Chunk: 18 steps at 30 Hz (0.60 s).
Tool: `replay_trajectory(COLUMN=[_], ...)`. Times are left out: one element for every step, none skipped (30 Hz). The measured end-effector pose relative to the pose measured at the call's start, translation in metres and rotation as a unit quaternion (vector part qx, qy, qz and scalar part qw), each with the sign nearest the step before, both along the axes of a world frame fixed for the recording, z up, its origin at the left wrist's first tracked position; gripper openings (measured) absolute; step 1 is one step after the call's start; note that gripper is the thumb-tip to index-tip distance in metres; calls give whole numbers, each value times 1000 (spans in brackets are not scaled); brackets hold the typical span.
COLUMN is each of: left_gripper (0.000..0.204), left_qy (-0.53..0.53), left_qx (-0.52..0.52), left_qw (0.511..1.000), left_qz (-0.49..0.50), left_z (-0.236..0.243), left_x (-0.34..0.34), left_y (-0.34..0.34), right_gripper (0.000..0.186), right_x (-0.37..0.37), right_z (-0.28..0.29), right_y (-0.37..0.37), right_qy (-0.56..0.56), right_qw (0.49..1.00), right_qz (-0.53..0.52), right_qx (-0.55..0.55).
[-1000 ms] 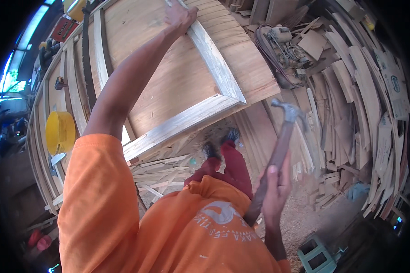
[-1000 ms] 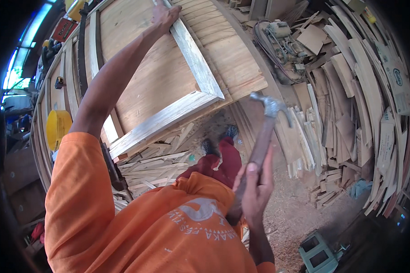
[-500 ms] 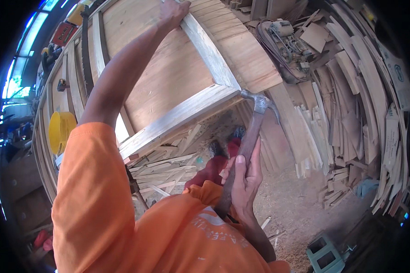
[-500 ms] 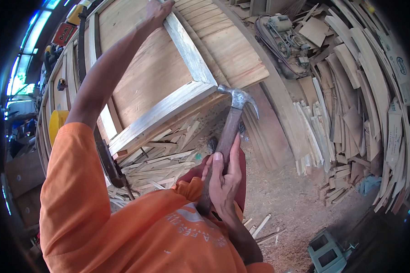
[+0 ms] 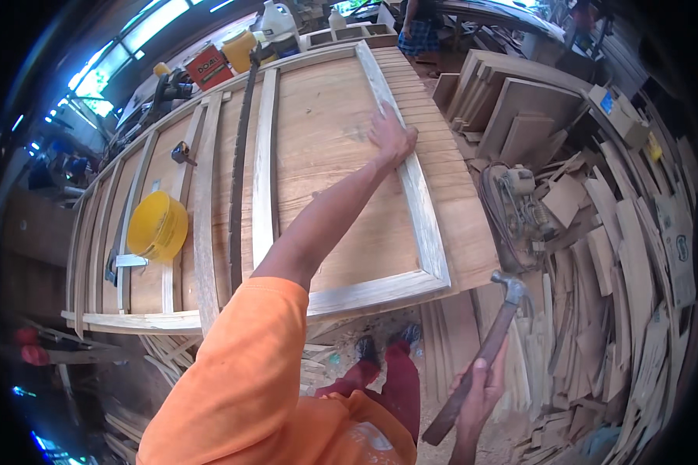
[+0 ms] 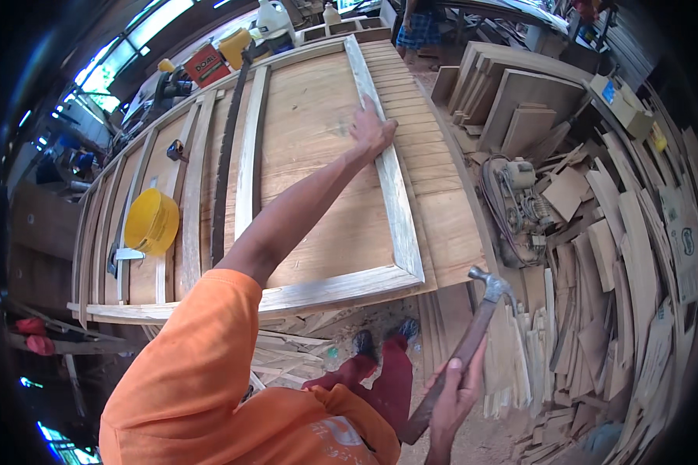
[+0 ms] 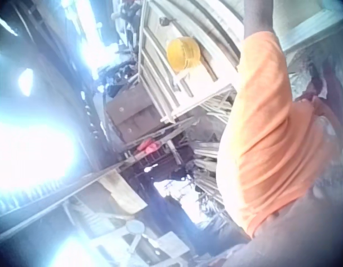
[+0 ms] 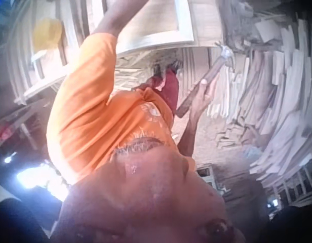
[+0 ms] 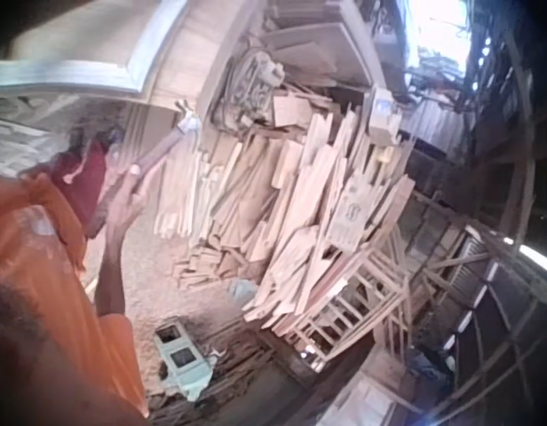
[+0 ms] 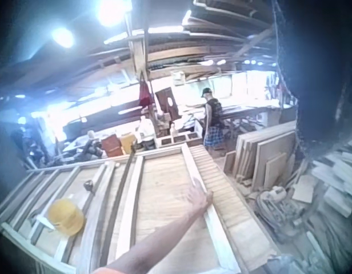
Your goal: The person builds a wooden frame by measuring wood pieces with a tape measure, marking them with a pencil, and hammering nails to join the segments together. The person also adjusts a long metal clamp holding the frame components in place.
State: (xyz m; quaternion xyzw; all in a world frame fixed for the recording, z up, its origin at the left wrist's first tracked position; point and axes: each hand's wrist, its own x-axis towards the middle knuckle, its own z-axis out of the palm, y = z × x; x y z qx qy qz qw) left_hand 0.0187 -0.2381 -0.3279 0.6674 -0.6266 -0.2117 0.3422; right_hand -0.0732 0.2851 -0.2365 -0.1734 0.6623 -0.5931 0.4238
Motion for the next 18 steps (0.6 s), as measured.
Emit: replay_trajectory(left_gripper=[111, 110, 110, 110, 109, 108, 108, 108, 108, 108, 108, 107, 107, 107, 106, 106, 106, 105], left_qy=[2, 9, 13, 17, 14, 8, 9, 6, 9, 4, 16, 35, 33, 22, 9, 13, 11, 10], left_qx=[9, -2, -7, -13, -14, -13, -9, -20, -25, -18, -2, -21, 1, -13, -32, -33, -49, -49], left_qw=[1000, 1000, 1000, 1000, 1000, 1000, 1000, 1000, 1000, 1000, 1000, 999, 999, 1000, 999, 999, 999, 999], left_qz=[-5, -4, -1, -4, -4, -1, -1, 1, 2, 2, -6, -6, -13, -9, 0, -2, 2, 7], left_z=[2, 4, 6, 8, 10, 10, 11, 12, 12, 12, 11, 12, 11, 10, 10, 9, 9, 8], left_x=[1, 1, 2, 1, 1, 2, 1, 1, 1, 2, 2, 2, 2, 2, 2, 2, 1, 1], left_y=[2, 4, 6, 8, 10, 13, 15, 16, 17, 17, 18, 17, 17, 16, 16, 15, 14, 14], right_gripper=[70, 69, 69, 68, 67, 67, 66, 65, 65, 64, 64, 64, 64, 64, 64, 63, 62, 60], right_x=[-9, -16, -21, -25, -29, -33, -39, -44, -50, -57, -65, -74, -81, -87, -94, -101, -108, -115], right_z=[4, 8, 12, 17, 22, 27, 33, 40, 47, 56, 64, 72, 77, 79, 79, 79, 77, 74], right_y=[-2, -5, -9, -14, -19, -27, -36, -45, -56, -66, -75, -90, -105, -125, -148, -173, -202, -232], right_qy=[25, 43, 52, 74, 84, 93, 118, 135, 140, 193, 238, 239, 220, 212, 184, 177, 146, 143], right_qw=[999, 998, 998, 995, 992, 992, 986, 980, 979, 963, 944, 942, 941, 944, 946, 947, 946, 943], right_qz=[23, 53, 45, 62, 95, 82, 116, 147, 149, 187, 229, 237, 254, 253, 264, 267, 287, 299], right_qx=[2, -12, 6, 10, -8, 17, 6, -5, 6, 10, 9, 18, 24, 3, -27, -21, -39, -44])
